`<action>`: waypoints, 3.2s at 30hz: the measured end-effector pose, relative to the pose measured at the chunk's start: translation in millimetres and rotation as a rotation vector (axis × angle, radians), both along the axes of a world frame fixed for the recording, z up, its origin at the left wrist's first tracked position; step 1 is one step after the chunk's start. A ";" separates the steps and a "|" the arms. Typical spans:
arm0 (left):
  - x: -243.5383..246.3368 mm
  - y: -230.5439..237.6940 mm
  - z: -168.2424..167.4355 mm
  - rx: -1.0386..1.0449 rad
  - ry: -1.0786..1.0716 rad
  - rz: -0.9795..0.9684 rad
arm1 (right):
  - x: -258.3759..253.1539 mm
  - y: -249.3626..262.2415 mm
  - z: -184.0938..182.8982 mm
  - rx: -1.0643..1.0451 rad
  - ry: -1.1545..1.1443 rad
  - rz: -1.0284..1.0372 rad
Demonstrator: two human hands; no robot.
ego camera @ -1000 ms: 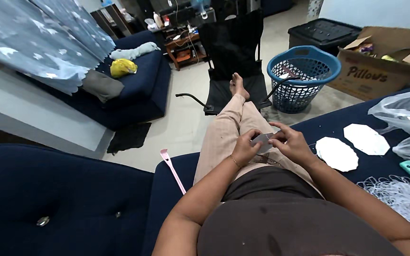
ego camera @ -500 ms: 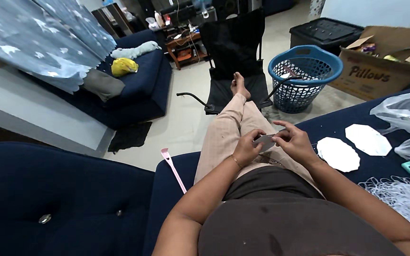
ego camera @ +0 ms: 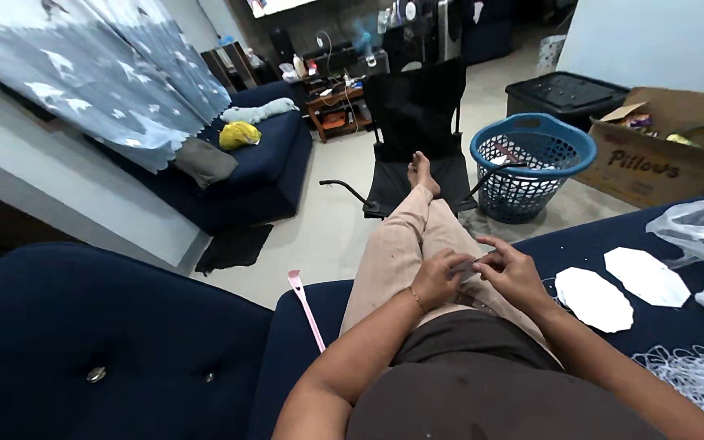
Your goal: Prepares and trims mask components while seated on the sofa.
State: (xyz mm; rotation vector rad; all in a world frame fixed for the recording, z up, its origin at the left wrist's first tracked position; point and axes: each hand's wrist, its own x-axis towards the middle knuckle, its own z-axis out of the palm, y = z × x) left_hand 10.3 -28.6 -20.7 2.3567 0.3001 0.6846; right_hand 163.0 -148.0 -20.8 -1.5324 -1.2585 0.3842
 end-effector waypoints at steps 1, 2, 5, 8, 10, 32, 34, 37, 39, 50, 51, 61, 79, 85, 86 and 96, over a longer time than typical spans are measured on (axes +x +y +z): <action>0.0 0.2 0.2 0.012 0.000 -0.001 | 0.3 -0.4 0.1 -0.002 0.011 0.001; -0.4 0.5 0.9 0.023 0.012 0.000 | 0.8 -1.0 0.6 -0.005 0.032 0.004; -0.7 2.1 0.4 0.096 -0.018 0.012 | 2.9 -3.4 4.4 -0.031 0.138 0.014; 0.2 3.9 -4.7 0.186 -0.120 0.004 | 9.3 -5.0 8.0 -0.165 0.315 0.029; 0.4 2.4 -3.6 0.221 -0.166 -0.013 | 15.0 -3.9 6.7 -0.238 0.446 0.057; 0.4 1.9 -1.1 0.440 -0.076 -0.134 | 24.6 2.3 -10.9 -0.210 0.788 0.016; -0.1 2.1 -0.8 0.341 -0.053 -0.105 | 24.0 3.1 -12.7 -0.152 0.790 -0.025; 0.2 0.1 4.6 0.041 -0.042 -0.042 | 23.7 3.8 -17.4 -0.064 0.758 -0.038; 2.3 -1.2 6.6 -0.141 -0.062 0.055 | 23.1 2.7 -20.9 -0.025 0.688 -0.018; -0.3 -3.1 10.6 -0.489 -0.115 0.088 | 22.5 -0.4 -25.4 0.008 0.432 -0.097; -0.4 -3.0 10.0 -0.459 -0.121 0.094 | 23.7 -0.6 -25.9 0.015 0.412 -0.113; -0.6 0.7 1.7 -0.349 -0.040 0.190 | 8.7 -6.7 -13.2 0.235 -0.151 -0.154; -0.1 -0.2 -0.5 -0.229 -0.092 0.134 | -5.4 9.2 -20.2 0.320 -0.330 -0.095; -0.1 -1.3 -0.2 -0.196 -0.094 0.123 | -4.8 10.4 -19.3 0.311 -0.346 -0.122; -0.1 -1.8 0.6 -0.193 -0.092 0.123 | -4.6 11.0 -19.8 0.313 -0.347 -0.132; -0.1 -4.1 1.4 -0.125 -0.075 0.092 | -4.9 13.1 -22.8 0.315 -0.422 -0.139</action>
